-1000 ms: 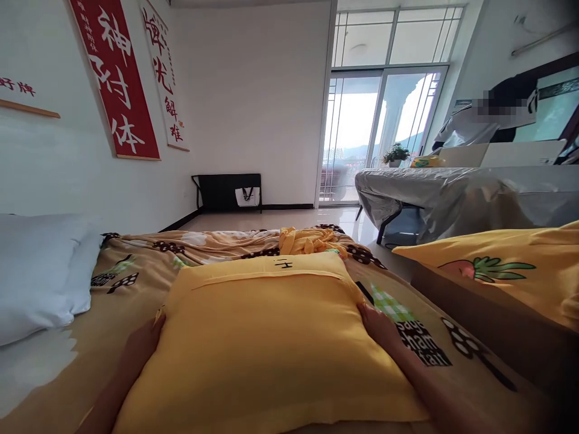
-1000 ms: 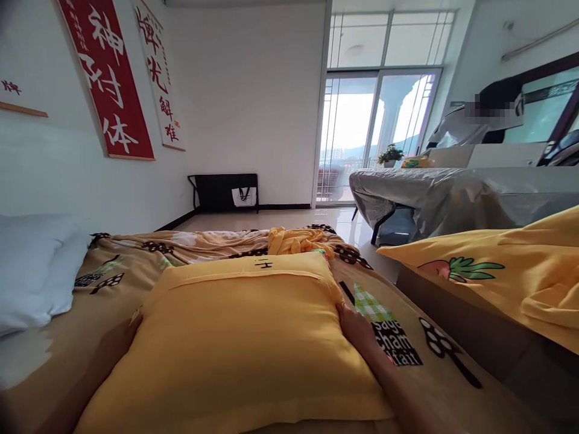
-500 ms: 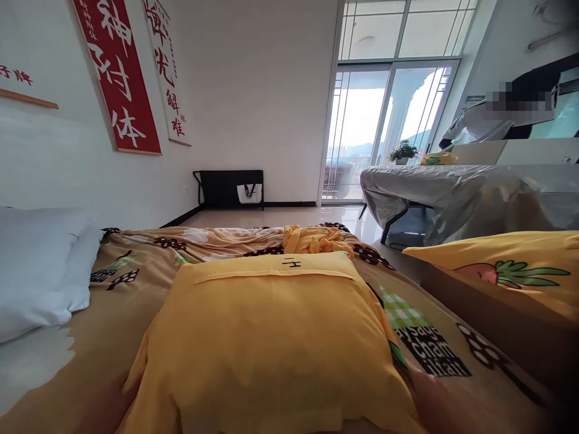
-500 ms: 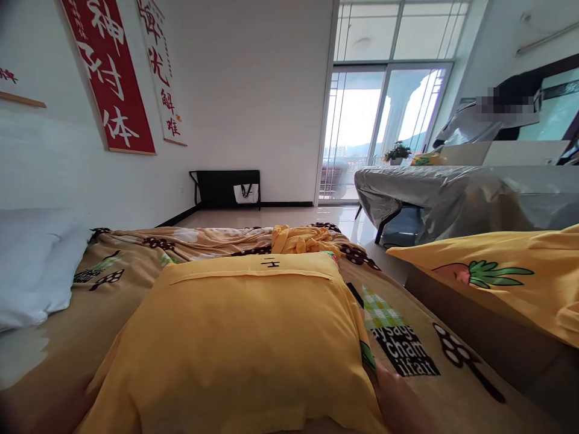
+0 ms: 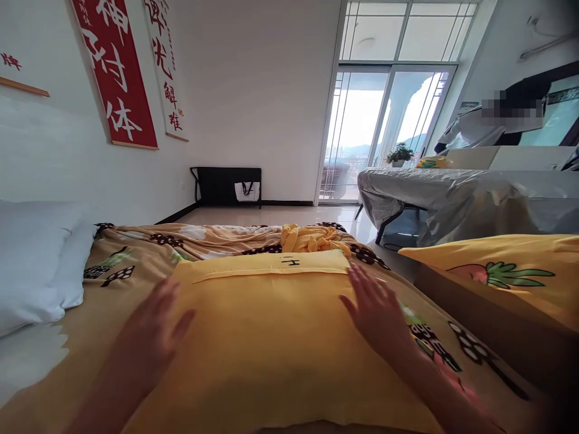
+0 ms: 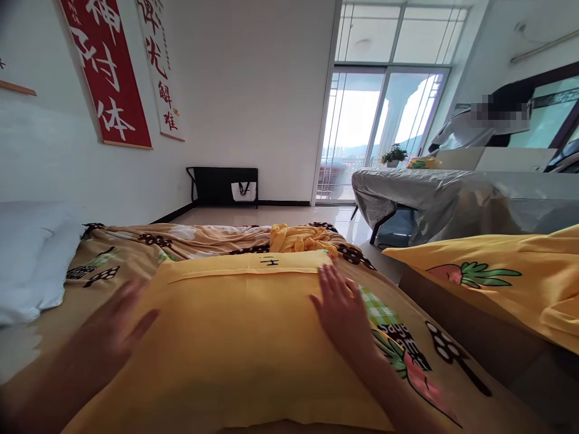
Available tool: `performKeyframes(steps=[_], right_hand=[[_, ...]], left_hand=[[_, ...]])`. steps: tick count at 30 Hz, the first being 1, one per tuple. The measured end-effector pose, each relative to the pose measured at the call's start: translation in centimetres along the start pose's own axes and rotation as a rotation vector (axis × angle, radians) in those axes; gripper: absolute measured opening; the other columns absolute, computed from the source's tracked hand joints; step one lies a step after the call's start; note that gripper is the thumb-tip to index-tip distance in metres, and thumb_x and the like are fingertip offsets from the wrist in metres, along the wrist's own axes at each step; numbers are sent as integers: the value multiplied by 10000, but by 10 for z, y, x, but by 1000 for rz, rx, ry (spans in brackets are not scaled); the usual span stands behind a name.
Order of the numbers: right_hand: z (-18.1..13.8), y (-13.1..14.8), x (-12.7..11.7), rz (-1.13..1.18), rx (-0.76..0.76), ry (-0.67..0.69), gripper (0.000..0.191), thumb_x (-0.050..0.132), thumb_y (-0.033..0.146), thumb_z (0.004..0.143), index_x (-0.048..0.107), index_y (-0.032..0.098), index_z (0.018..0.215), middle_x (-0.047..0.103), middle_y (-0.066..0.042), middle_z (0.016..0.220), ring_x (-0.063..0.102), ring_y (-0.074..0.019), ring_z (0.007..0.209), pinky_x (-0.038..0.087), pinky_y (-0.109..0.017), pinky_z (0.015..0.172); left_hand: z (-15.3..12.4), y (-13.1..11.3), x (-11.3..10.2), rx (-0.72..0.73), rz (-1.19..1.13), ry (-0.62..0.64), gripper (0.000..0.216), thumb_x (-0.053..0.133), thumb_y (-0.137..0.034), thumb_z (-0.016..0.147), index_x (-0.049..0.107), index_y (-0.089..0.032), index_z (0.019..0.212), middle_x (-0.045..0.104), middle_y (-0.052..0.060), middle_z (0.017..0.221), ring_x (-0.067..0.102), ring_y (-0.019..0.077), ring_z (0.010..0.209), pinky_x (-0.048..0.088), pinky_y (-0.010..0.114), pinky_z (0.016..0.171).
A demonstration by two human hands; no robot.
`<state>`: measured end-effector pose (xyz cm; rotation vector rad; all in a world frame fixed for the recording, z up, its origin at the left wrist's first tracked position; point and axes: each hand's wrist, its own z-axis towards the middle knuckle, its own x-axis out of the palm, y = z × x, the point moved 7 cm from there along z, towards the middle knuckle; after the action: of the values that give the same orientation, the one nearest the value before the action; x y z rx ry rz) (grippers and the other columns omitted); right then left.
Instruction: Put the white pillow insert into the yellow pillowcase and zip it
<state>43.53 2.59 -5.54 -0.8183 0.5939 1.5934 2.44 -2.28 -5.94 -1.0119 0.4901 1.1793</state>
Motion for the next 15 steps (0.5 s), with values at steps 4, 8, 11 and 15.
performKeyframes(steps=[4, 8, 11, 15], right_hand=[[60, 107, 18, 253, -142, 54, 591, 203, 459, 947, 245, 169, 1460, 212, -60, 1521, 159, -241, 1403, 110, -429, 1118], [53, 157, 78, 366, -215, 240, 535, 173, 413, 965, 326, 193, 1428, 331, -86, 1472, 242, -218, 1380, 192, -425, 1098], [38, 159, 94, 393, -240, 226, 526, 170, 420, 967, 335, 215, 1423, 296, -76, 1490, 224, -195, 1387, 159, -412, 1115], [39, 123, 90, 355, -184, 271, 589, 191, 510, 946, 321, 198, 1427, 286, -82, 1494, 213, -205, 1390, 115, -462, 1121]], left_hand=[[59, -115, 62, 293, 102, 96, 538, 274, -324, 914, 276, -198, 1437, 226, 29, 1522, 169, 223, 1409, 116, 468, 1144], [59, -124, 135, 281, 147, 213, 492, 253, -287, 923, 409, -180, 1377, 355, 90, 1461, 285, 238, 1369, 207, 494, 1115], [44, -107, 151, 268, 173, 183, 490, 241, -320, 931, 394, -224, 1386, 315, 58, 1482, 274, 221, 1375, 200, 488, 1121], [47, -77, 129, 148, 194, 186, 510, 279, -438, 922, 387, -260, 1388, 323, 58, 1479, 278, 228, 1373, 187, 497, 1119]])
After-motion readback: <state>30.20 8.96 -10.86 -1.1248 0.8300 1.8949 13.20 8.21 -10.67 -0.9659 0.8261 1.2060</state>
